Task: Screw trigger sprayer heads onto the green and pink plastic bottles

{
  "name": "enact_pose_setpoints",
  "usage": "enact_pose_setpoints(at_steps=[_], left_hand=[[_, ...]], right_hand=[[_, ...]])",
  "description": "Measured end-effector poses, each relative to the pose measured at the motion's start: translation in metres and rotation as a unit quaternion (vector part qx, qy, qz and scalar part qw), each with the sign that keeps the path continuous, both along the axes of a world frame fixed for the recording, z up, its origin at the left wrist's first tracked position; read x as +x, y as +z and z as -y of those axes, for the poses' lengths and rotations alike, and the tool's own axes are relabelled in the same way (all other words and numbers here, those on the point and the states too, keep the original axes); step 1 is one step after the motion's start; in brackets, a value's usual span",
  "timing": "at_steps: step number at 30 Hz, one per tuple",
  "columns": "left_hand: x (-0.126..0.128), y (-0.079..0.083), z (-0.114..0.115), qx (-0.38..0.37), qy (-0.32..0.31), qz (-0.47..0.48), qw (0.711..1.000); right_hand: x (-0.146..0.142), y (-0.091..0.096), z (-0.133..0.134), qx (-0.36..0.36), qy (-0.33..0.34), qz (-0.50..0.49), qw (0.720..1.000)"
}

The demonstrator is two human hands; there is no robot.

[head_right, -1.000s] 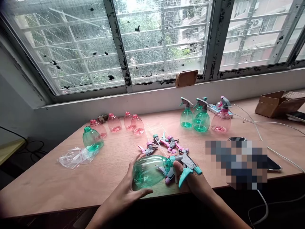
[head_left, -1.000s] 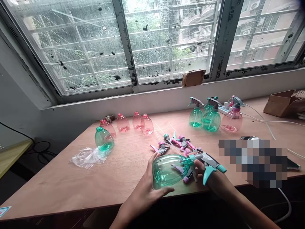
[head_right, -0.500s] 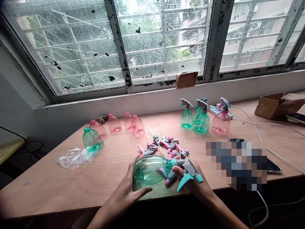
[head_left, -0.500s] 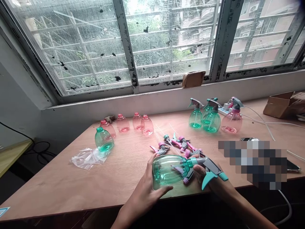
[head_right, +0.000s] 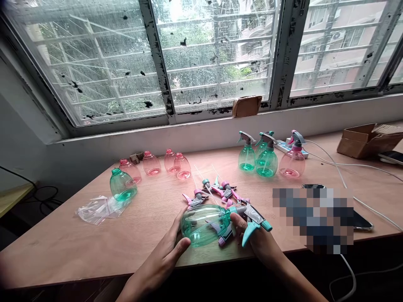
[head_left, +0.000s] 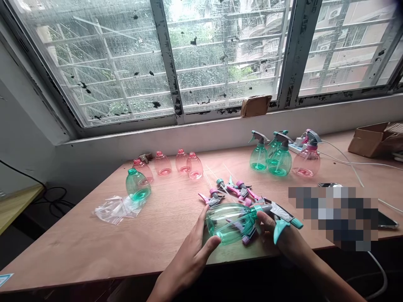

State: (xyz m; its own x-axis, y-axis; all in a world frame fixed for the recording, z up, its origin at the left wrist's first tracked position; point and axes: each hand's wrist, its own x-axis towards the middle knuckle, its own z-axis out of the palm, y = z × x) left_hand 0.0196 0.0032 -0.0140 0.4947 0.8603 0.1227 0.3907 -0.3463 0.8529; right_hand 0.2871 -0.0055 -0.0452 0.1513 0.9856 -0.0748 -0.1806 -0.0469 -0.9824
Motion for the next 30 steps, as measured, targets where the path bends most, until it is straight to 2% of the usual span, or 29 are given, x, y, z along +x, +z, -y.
enact_pose_setpoints(at_steps=[5,11,17,22,30], left_hand=[[0.006,0.002,0.001,0.020,0.016,-0.025,0.999],[0.006,0.000,0.000,0.034,0.018,-0.013,0.999],[0.001,0.000,0.000,-0.001,0.000,-0.004,1.000],[0.001,-0.001,0.000,-0.003,-0.004,0.018,1.000],[0.003,-0.012,-0.005,-0.002,-0.023,0.063,0.998]], right_hand=[[0.000,0.001,-0.004,0.035,0.023,-0.029,0.999],[0.000,0.006,0.002,0.067,0.047,0.048,0.995],[-0.002,0.010,0.004,0.058,0.046,0.030,0.997],[-0.006,0.015,0.007,0.060,0.017,0.040,0.997],[-0.006,0.021,0.014,0.019,-0.002,0.063,0.998]])
